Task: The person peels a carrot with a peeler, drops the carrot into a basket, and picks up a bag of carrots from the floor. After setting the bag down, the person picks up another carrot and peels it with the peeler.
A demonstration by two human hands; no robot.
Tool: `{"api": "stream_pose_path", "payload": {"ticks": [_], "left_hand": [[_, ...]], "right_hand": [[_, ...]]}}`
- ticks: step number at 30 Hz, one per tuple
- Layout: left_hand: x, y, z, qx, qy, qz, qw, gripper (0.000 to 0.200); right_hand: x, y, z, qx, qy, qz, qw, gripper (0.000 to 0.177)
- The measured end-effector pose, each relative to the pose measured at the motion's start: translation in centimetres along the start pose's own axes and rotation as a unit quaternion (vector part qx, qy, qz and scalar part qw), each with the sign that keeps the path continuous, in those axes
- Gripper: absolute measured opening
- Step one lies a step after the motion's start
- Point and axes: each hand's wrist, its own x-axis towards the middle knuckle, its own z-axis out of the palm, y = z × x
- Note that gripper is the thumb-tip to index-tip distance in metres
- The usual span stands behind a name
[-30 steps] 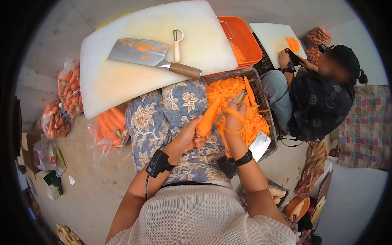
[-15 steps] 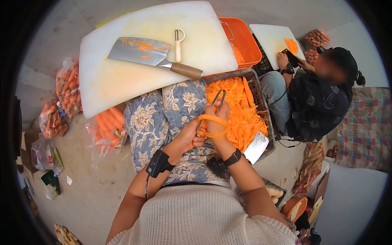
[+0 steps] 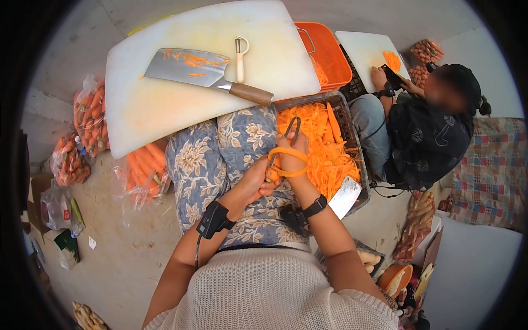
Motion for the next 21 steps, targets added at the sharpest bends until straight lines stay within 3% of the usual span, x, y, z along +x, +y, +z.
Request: {"api": "stream_pose_path", "payload": {"ticks": [3, 5, 6, 10, 12, 18, 21], "left_hand": [[-0.2, -0.1, -0.1, 0.022, 0.006, -0.016, 1.0, 0.027], [-0.1, -0.4, 0.2, 0.035, 0.014, -0.013, 0.999, 0.027], [-0.1, -0.4, 0.3, 0.044, 0.022, -0.01, 0.999, 0.027], [0.0, -0.3, -0.1, 0.04, 0.002, -0.018, 0.999, 0.028], [0.0, -0.4, -0.1, 0.037, 0.005, -0.01, 0.999, 0.029], [-0.4, 0.0, 0.4, 0.058, 0.012, -0.022, 0.998, 0.03], [-0.1, 0.0, 0.1, 0.057, -0.003, -0.022, 0.998, 0.029]], "right_hand": [[1.0, -0.3, -0.4, -0.005, 0.01, 0.016, 1.0, 0.025], [2.1, -1.2, -1.1, -0.016, 0.008, 0.096, 0.995, 0.027], [3.7, 3.1, -1.5, -0.053, 0.028, 0.046, 0.997, 0.031], [3.1, 0.7, -0.6, -0.048, 0.051, 0.072, 0.995, 0.031], [3.9, 1.4, -0.7, -0.04, 0.011, 0.076, 0.996, 0.03], [5.1, 1.7, -0.9, 0.002, 0.023, 0.154, 0.988, 0.028], [6.5, 3.4, -1.7, -0.031, -0.045, 0.115, 0.992, 0.018]]}}
